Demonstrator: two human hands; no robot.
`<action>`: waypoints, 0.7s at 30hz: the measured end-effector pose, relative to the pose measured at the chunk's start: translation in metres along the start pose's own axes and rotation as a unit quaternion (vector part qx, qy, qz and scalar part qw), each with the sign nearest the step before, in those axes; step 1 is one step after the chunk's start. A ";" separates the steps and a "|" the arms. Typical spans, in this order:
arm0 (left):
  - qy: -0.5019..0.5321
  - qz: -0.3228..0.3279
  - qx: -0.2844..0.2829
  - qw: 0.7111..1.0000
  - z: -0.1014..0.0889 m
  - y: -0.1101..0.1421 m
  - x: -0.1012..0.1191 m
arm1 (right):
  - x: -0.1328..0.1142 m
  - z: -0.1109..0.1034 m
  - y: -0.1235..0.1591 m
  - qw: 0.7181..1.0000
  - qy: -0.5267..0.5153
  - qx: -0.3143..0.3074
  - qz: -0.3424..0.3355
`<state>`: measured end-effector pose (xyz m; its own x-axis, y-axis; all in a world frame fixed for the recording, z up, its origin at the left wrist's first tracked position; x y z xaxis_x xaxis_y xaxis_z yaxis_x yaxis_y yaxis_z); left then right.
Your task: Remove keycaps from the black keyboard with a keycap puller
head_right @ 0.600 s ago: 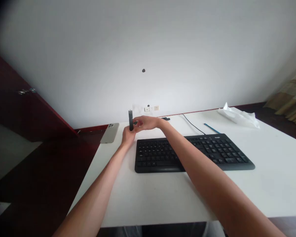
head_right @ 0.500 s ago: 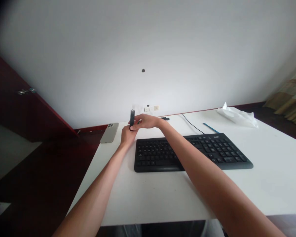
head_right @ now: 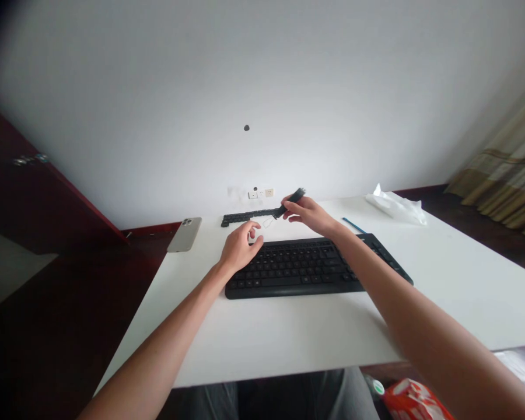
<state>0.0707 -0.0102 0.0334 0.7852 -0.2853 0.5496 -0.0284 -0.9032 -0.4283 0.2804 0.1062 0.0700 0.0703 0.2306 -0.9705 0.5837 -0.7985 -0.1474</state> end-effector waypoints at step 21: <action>0.092 -0.027 -0.268 0.959 0.003 0.012 0.030 | 0.030 0.020 0.022 0.997 -0.061 -0.053 -0.005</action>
<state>0.0957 -0.0284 0.0428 0.6739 -0.2406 0.6986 -0.3434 -0.9391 0.0078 0.2795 0.0846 0.0340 -0.0305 0.1633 -0.9861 0.6670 -0.7315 -0.1418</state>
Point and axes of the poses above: each hand's wrist, its own y-axis away from the middle knuckle, its own z-axis out of the palm, x = y × z, the point moved 3 cm from there along -y, towards the middle knuckle, and after that the axes turned 4 degrees about -x, right-handed, at the moved point
